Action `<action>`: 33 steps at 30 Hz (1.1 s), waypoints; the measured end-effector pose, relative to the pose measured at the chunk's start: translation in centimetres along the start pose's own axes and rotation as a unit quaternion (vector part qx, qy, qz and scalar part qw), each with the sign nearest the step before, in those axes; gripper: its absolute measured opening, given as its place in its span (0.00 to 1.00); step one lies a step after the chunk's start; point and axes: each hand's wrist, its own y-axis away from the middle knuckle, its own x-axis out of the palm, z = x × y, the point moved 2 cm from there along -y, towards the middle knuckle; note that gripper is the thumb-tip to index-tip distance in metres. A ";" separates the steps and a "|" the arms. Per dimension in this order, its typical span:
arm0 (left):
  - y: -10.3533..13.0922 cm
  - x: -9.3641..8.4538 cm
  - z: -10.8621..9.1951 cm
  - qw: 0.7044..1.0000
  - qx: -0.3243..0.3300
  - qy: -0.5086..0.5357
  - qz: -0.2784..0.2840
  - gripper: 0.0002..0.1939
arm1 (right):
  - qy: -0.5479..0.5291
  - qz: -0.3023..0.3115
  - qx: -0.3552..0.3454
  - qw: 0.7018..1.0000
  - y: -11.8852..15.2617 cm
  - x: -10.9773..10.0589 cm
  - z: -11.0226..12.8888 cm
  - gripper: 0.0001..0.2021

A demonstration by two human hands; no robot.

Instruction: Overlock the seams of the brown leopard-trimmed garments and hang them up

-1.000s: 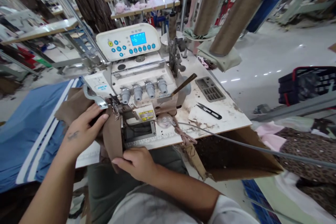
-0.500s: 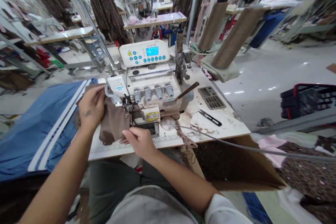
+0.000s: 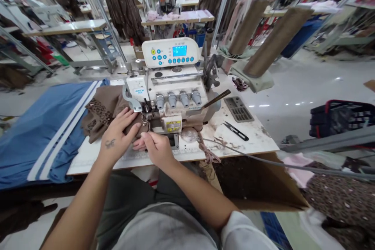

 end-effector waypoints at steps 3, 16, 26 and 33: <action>-0.3 0.1 0.5 1.000 -0.015 0.007 0.005 0.24 | 0.055 -0.006 -0.039 0.998 0.5 -1.1 0.5 0.24; 0.0 -0.3 0.8 0.999 0.025 0.031 0.013 0.20 | 0.401 0.004 -0.223 0.889 -0.1 -4.9 2.1 0.12; 0.1 -1.3 -0.6 0.995 0.016 0.101 0.002 0.07 | 0.339 0.017 -0.191 0.921 0.2 -4.9 1.0 0.15; -0.2 -1.0 -0.4 0.987 -0.073 0.144 -0.026 0.09 | 0.361 0.037 -0.220 0.906 -0.5 -4.6 1.9 0.16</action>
